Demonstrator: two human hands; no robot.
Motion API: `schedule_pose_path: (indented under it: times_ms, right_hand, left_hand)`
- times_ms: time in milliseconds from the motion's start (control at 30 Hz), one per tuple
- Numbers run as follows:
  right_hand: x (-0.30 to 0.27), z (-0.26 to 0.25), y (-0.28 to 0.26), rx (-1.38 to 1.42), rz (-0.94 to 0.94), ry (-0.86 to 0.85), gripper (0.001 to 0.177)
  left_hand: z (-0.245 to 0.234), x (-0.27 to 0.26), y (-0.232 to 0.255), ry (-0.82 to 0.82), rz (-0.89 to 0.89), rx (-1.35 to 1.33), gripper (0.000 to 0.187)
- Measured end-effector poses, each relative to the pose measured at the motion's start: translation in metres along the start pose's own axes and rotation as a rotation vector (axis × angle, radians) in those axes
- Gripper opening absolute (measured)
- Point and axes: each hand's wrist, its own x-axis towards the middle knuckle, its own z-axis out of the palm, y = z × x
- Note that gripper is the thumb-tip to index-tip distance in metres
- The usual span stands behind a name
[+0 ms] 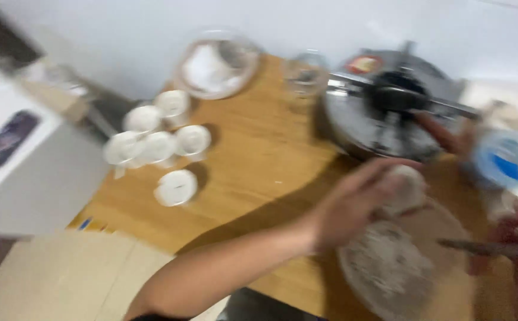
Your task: Using a small metal tool to scrape and shape a white wax object over a bowl of shavings.
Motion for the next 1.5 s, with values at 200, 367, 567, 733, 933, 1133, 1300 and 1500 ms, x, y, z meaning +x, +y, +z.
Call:
schedule_pose_path:
  times_ms: [200,367,567,733,933,1133,1300,1500]
  right_hand:
    - [-0.001,0.045,-0.117,0.435,-0.200,0.065,0.035]
    - [-0.006,0.055,-0.133,0.324,-0.204,-0.025,0.024]
    - [-0.012,0.072,-0.143,0.227,-0.251,-0.043,0.017]
    - [-0.010,0.076,-0.148,0.218,-0.229,-0.046,0.017]
    - [-0.009,0.077,-0.148,0.110,-0.246,-0.076,0.018]
    - [-0.006,0.078,-0.151,0.020,-0.300,-0.105,0.015]
    - [-0.005,0.084,-0.161,-0.004,-0.297,-0.091,0.011]
    - [-0.001,0.080,-0.161,-0.152,-0.347,-0.092,0.010]
  left_hand:
    - [0.018,-0.010,0.035,0.005,-0.079,-0.233,0.034]
    - [0.021,-0.008,0.038,0.056,-0.149,-0.149,0.036]
    - [0.020,-0.009,0.035,0.030,-0.124,-0.192,0.037]
    - [0.020,-0.008,0.033,0.023,-0.103,-0.204,0.039]
    - [0.023,-0.012,0.039,0.004,-0.132,-0.137,0.047]
    - [0.017,-0.010,0.027,-0.047,-0.096,-0.237,0.049]
    - [0.021,-0.012,0.038,-0.029,-0.130,-0.149,0.049]
    - [0.017,-0.009,0.027,-0.026,-0.099,-0.187,0.047]
